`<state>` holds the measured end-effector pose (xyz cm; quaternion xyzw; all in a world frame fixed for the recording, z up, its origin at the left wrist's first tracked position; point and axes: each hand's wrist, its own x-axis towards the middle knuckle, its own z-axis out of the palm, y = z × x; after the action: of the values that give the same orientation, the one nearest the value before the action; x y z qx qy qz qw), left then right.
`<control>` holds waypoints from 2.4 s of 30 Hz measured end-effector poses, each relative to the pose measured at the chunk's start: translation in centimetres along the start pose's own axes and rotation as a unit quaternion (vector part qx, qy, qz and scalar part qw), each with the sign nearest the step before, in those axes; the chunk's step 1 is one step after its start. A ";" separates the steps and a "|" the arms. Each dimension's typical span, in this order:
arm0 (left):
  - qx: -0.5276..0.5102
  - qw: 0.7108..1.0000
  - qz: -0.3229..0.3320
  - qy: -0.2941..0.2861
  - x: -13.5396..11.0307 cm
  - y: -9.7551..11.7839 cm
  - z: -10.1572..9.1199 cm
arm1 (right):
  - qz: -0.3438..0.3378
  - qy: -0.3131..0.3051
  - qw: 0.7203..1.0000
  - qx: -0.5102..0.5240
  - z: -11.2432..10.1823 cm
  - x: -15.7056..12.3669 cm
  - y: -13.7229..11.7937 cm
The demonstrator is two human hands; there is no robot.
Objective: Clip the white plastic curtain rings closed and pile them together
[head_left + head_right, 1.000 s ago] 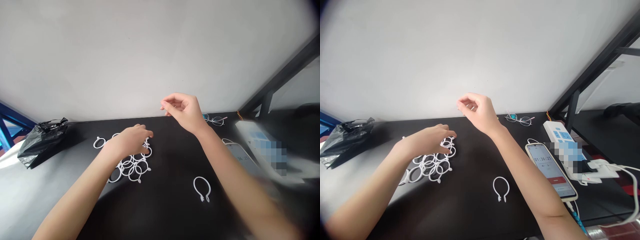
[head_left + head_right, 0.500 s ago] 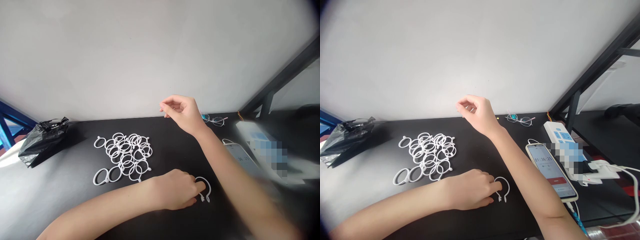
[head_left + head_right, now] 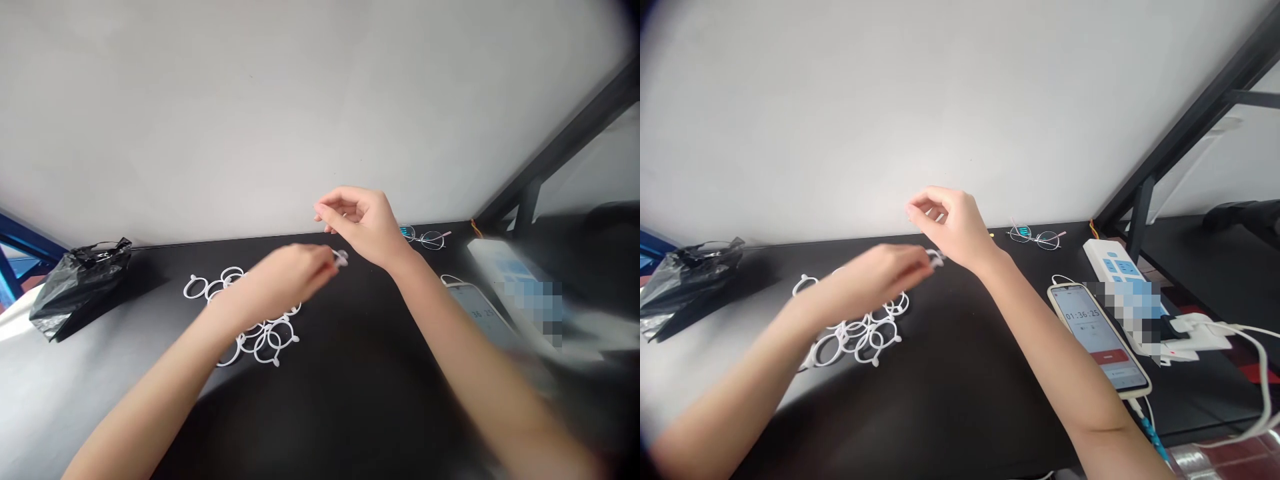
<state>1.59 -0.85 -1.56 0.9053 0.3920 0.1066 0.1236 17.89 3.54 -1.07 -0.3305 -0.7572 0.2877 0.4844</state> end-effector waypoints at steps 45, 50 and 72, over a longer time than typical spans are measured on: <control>-0.078 0.957 -0.082 0.265 0.1 -0.4 -0.6 | -0.079 0.061 0.992 -0.075 3.4 -1.6 -0.7; -0.094 0.956 -0.079 0.268 0.0 -0.4 -0.8 | -0.085 0.060 0.993 -0.062 3.7 -1.7 -0.8; -0.108 0.950 0.034 0.290 -0.1 -0.7 -0.9 | -0.139 0.107 0.983 0.047 4.7 -2.1 -0.6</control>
<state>0.76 -0.31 -0.96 0.8291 0.3665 0.4107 0.0983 14.03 1.03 -3.49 -0.2279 -0.7252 0.2156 0.6129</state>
